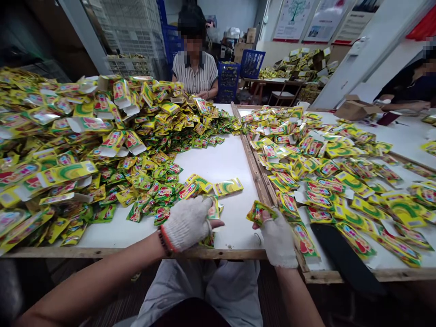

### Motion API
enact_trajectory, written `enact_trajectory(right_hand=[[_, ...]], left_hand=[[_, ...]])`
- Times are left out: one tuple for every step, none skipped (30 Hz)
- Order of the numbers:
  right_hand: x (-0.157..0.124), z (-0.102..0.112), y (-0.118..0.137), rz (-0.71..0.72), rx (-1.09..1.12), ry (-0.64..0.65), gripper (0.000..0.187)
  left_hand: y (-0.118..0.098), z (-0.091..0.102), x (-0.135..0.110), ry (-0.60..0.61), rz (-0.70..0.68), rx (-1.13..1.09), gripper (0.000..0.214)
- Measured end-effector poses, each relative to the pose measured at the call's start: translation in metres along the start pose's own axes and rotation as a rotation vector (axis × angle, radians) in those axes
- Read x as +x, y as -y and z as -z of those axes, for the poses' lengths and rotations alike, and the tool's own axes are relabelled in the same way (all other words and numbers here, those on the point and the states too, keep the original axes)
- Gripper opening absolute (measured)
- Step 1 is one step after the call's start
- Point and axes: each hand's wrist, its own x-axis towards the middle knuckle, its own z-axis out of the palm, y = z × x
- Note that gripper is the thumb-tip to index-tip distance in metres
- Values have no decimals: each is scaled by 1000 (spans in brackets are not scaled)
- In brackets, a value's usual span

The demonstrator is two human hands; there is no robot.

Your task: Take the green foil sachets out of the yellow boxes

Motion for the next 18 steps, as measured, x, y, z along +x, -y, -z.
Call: enact_trajectory(right_hand=[[-2,-3,-2,-26,-8,15,37],[-3,-7,-4,-45,-23,32,36],[-4,-10,-5,-54,-39,43,35],[-5,-14,-7,-52,-51,50,35],[-5,-16,-8,-46,-56,51,35],[-5,-18,-9,-39,-53,50,34],[-5,-19,-10,-36,-42,50,34],[-6,-19,-11,-40,-23,42,34],[-6,-18,-12,-49,-3,38,34],[-7,-17,-12,-61,13,34,34],[-7,-17,-12,-73,23,25,34],[-8,-17,-11,-77,31,4,34],[-9,-19,-9,-72,44,-28,33],[-10,-22,-6,-58,63,-60,33],[-11,-26,-2,-36,87,-92,33],[-13,-33,2,-9,115,-120,32],[-14,-40,8,19,146,-135,31],[-16,-49,13,40,173,-133,30]], left_hand=[[7,7,-4,28,-39,53,29],[15,12,-6,43,-97,98,21],[21,14,-6,47,-174,123,22],[27,13,-3,48,-262,122,30],[32,10,1,55,-356,96,36],[35,5,7,72,-451,52,39],[36,-1,13,95,-541,7,39],[36,-7,20,120,-613,-27,37],[36,-12,26,144,-662,-42,35],[34,-16,31,163,-688,-31,34],[33,-18,34,174,-688,5,36],[31,-17,36,184,-660,58,40],[30,-15,35,195,-610,116,47],[30,-11,33,207,-545,171,52],[30,-7,29,215,-472,214,56],[30,-3,23,215,-396,235,57],[30,0,16,208,-327,234,57],[30,2,8,194,-265,220,57]])
